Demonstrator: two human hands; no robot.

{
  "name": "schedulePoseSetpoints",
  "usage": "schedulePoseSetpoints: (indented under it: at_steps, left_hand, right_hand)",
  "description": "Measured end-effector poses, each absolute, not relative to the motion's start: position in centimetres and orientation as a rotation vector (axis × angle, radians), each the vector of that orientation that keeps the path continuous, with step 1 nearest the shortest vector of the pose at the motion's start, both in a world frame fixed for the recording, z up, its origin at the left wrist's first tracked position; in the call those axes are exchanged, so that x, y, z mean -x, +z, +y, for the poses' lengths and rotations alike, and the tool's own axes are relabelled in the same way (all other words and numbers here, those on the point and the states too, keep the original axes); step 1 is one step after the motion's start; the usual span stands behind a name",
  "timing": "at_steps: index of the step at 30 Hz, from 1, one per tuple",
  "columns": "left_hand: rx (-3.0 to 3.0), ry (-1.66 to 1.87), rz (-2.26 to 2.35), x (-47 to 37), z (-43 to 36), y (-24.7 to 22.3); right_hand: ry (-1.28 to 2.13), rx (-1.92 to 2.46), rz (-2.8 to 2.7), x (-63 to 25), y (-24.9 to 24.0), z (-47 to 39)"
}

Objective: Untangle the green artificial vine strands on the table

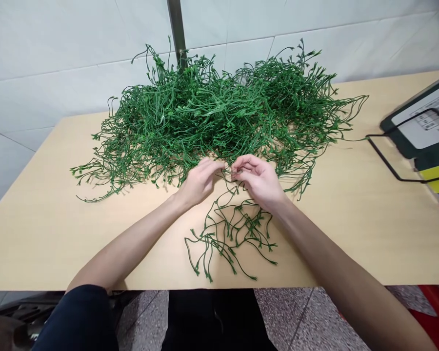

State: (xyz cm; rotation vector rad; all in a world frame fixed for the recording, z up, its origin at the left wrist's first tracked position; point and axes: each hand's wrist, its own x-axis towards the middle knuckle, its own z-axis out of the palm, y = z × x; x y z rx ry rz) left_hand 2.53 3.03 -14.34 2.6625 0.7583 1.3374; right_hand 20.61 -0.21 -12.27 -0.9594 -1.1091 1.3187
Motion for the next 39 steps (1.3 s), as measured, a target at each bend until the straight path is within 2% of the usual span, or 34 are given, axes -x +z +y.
schedulePoseSetpoints:
  at_steps: [4, 9, 18, 24, 28, 32, 35, 39]
  left_hand:
    - [-2.583, 1.446, 0.895, -2.0, 3.5, -13.1]
    - [-2.515, 1.661, 1.08, 0.0, 5.5, -11.3]
    - [-2.26, 1.82, 1.533, 8.1, 11.2, -12.8]
    - [-2.112, 1.94, 1.427, 8.2, 11.1, -10.7]
    - [-2.172, 1.889, 1.18, 5.2, 8.4, -6.8]
    - [-2.329, 1.839, 0.923, 2.6, 5.1, -3.4]
    - [-2.395, 1.682, 0.91, 1.7, 3.4, -2.5]
    - [-2.446, 1.402, 0.91, 1.1, 2.1, -2.2]
  right_hand:
    - [1.27, 1.025, -1.035, -21.2, -12.4, 0.2]
    - [1.031, 1.142, -1.202, -22.0, -13.0, 0.7]
    - [0.816, 1.321, -1.313, -24.5, -15.5, 2.7]
    - [0.705, 1.32, -1.281, -26.0, -16.4, 4.1]
    - [0.605, 1.348, -1.255, -25.3, -14.5, 2.8]
    - [0.311, 1.381, -1.23, -24.2, -12.1, 0.9]
    - [0.077, 1.378, -1.158, -23.9, -11.3, 0.1]
    - [-0.019, 1.178, -1.218, -24.1, -10.9, -0.3]
